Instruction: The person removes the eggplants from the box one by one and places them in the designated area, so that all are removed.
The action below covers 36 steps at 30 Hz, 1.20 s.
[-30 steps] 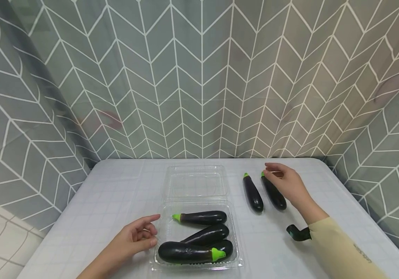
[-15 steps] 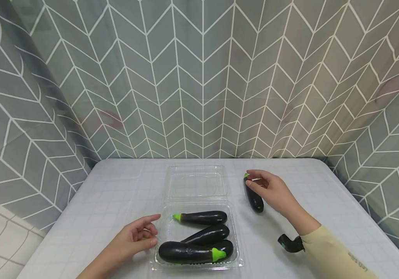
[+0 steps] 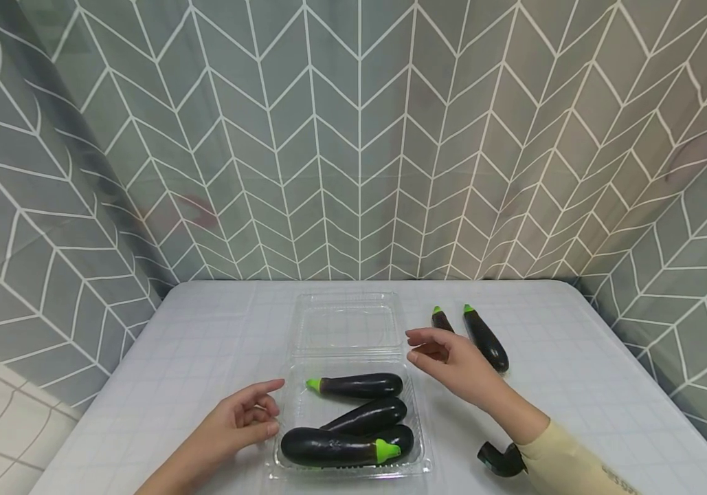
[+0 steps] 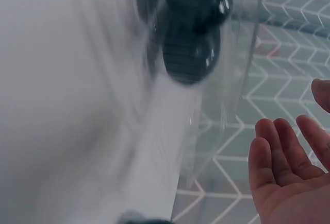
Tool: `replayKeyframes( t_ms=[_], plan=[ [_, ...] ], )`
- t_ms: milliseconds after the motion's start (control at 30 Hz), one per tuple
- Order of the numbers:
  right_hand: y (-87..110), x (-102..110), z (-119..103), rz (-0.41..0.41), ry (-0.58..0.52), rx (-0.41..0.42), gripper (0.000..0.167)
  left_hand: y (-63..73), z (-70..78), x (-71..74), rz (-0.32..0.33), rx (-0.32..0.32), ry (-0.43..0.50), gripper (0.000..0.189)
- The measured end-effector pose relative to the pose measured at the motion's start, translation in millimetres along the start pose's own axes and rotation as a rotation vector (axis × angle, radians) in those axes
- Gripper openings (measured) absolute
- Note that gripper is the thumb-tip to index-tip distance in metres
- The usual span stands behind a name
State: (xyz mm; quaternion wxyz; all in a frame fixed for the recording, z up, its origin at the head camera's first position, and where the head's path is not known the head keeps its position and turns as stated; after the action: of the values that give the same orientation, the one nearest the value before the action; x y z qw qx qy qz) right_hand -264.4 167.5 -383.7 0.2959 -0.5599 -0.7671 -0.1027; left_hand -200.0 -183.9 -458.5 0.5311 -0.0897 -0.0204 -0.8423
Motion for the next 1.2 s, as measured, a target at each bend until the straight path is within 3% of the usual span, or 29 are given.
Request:
replayKeyframes(
  t_ms=[633, 867, 1200],
  plan=[
    [27.3, -58, -25, -0.222, -0.164, 0.069, 0.038, -0.9, -1.5, 0.5, 0.006, -0.006, -0.028, 0.064],
    [32.9, -68, -36, -0.262, -0.111, 0.155, 0.037, -1.1, -0.7, -0.2, 0.002, 0.008, -0.018, 0.065],
    [36.4, -73, -38, -0.277, -0.023, 0.206, 0.037, -1.9, -0.1, 0.6, 0.011, 0.054, -0.024, 0.065]
  ],
)
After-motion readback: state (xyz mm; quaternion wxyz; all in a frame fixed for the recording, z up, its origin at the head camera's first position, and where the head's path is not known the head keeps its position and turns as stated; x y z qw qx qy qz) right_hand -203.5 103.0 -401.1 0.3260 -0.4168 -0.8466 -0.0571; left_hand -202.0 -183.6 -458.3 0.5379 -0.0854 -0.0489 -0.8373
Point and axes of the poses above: each hand's wrist, its own y-axis away from the middle knuckle, its own x-axis out of the back of the hand, z = x × y, the point moved 6 cm from there along -y, towards the middle knuckle, and after that the axes turned 1 degree about -x, right-handed, at the moved point
